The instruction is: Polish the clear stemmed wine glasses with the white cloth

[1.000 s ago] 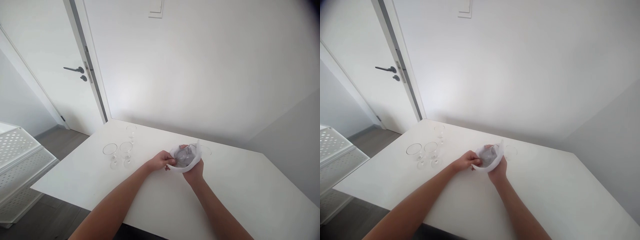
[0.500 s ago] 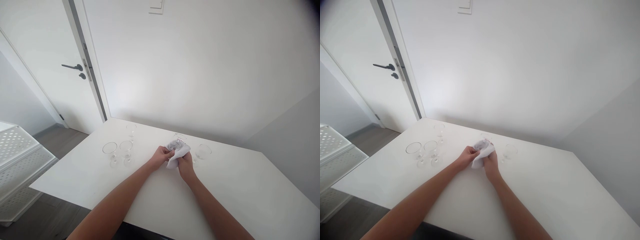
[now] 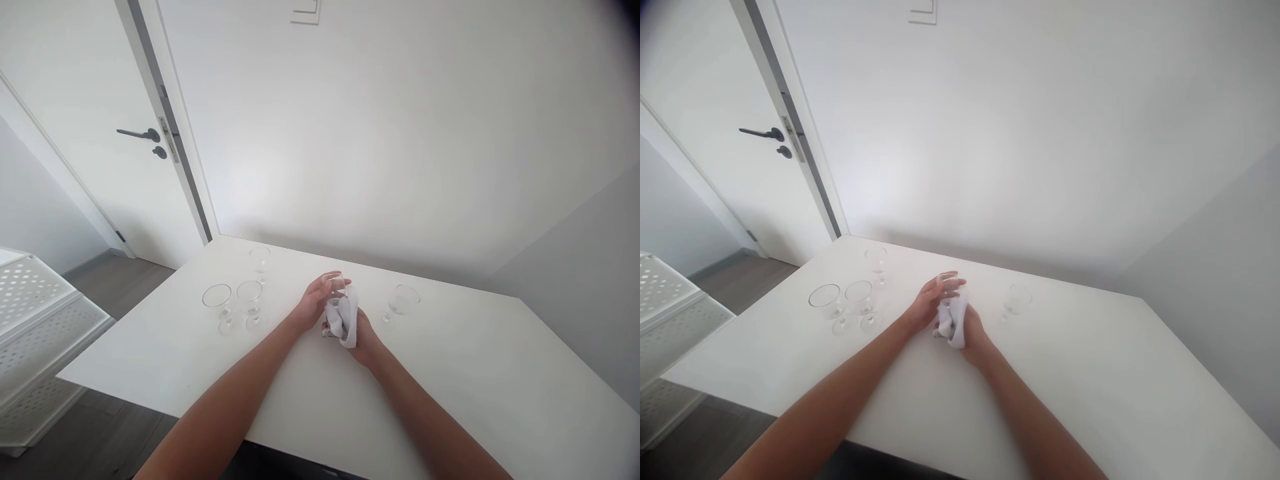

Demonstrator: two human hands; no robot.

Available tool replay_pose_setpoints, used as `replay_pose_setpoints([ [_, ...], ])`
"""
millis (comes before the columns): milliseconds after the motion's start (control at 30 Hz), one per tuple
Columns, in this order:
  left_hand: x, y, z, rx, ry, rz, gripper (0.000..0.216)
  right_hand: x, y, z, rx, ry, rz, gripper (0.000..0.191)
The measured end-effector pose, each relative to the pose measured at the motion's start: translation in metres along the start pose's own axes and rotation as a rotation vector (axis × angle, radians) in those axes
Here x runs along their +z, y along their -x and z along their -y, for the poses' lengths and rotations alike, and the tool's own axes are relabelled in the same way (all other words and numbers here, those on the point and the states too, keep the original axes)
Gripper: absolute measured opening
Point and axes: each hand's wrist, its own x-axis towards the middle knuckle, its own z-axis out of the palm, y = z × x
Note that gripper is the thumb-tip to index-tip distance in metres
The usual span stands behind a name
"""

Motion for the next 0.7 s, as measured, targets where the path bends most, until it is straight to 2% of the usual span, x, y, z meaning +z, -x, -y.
replay_pose_setpoints([
  [67,0.0,0.0,0.001,0.0,-0.006,-0.026,0.057,0.003,0.004,0.002,-0.024,0.083,0.021,0.037],
  [167,0.002,-0.001,0.005,0.043,-0.023,-0.064,0.06,0.002,0.003,0.001,-0.211,0.39,-0.163,0.049],
  [233,0.001,-0.004,0.008,0.073,-0.059,-0.105,0.062,-0.002,-0.001,-0.002,-0.267,0.511,-0.233,0.046],
  [333,-0.004,-0.009,0.009,0.145,-0.037,-0.176,0.053,-0.008,-0.005,-0.004,-0.216,0.43,-0.237,0.04],
  [467,-0.016,-0.014,0.005,0.246,0.184,-0.24,0.05,-0.009,-0.005,-0.005,-0.209,0.211,-0.548,0.038],
  [567,-0.02,-0.014,0.003,0.293,0.302,-0.2,0.056,-0.004,-0.004,-0.007,-0.149,0.041,-0.557,0.033],
  [633,-0.02,-0.014,0.002,0.316,0.325,-0.183,0.058,-0.001,-0.002,-0.008,-0.145,0.056,-0.592,0.025],
  [700,-0.019,-0.013,0.0,0.33,0.329,-0.198,0.059,0.001,0.001,-0.009,-0.213,0.169,-0.703,0.021],
])
